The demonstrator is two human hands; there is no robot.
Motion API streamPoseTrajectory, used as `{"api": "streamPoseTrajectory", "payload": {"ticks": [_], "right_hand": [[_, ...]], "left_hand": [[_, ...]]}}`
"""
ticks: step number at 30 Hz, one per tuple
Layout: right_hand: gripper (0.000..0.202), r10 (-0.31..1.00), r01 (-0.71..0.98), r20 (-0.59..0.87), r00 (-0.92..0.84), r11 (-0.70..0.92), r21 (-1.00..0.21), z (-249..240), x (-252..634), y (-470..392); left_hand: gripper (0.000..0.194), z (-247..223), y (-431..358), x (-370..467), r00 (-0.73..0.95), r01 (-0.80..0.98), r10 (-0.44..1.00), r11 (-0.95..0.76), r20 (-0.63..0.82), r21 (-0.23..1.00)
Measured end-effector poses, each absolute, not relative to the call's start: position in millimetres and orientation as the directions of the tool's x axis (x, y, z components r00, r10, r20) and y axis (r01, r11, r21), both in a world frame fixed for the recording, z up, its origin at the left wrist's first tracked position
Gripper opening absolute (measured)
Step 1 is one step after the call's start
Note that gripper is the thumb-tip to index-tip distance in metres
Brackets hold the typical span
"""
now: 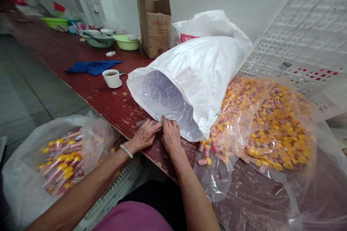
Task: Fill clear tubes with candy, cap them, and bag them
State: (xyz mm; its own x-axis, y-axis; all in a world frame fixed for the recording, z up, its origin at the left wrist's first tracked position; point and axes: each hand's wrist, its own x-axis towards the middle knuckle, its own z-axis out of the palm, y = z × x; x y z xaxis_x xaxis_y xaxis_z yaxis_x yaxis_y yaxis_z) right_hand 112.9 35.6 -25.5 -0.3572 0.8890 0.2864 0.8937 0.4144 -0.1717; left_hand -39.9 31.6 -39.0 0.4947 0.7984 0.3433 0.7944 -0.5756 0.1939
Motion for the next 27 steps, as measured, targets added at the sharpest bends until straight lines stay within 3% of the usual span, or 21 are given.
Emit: {"api": "streamPoseTrajectory", "payload": {"ticks": [4,10,13,15,17,19,22,27], "right_hand": [[0.057,0.891,0.904,0.307,-0.334,0.395,-0.164,-28,112,30],[0.045,0.841,0.875,0.352,-0.410,0.472,-0.110,-24,106,19],[0.037,0.860,0.886,0.355,-0.368,0.440,-0.146,-26,108,18],[0.034,0.872,0.892,0.360,-0.330,0.414,-0.184,-29,111,17],[0.033,0.890,0.899,0.370,-0.267,0.369,-0.236,-33,117,17],[0.033,0.905,0.906,0.382,-0.188,0.310,-0.289,-34,121,19],[0.029,0.914,0.906,0.389,-0.112,0.255,-0.337,-29,121,23],[0.026,0.919,0.901,0.355,-0.172,0.293,-0.321,-15,101,28]], "left_hand": [[0.051,-43,26,-40,0.429,0.820,0.804,-0.538,0.413,0.195],[0.043,-40,25,-37,0.361,0.872,0.858,-0.450,0.365,0.194],[0.038,-40,19,-40,0.242,0.868,0.884,-0.382,0.399,0.319],[0.033,-40,14,-45,0.084,0.798,0.900,-0.318,0.428,0.512],[0.030,-40,8,-50,-0.068,0.606,0.919,-0.271,0.389,0.747],[0.029,-40,3,-56,-0.151,0.376,0.943,-0.222,0.296,0.900],[0.032,-37,-2,-60,-0.164,0.281,0.962,-0.168,0.220,0.945],[0.022,-29,-7,-59,-0.065,0.453,0.962,-0.207,0.264,0.867]]}}
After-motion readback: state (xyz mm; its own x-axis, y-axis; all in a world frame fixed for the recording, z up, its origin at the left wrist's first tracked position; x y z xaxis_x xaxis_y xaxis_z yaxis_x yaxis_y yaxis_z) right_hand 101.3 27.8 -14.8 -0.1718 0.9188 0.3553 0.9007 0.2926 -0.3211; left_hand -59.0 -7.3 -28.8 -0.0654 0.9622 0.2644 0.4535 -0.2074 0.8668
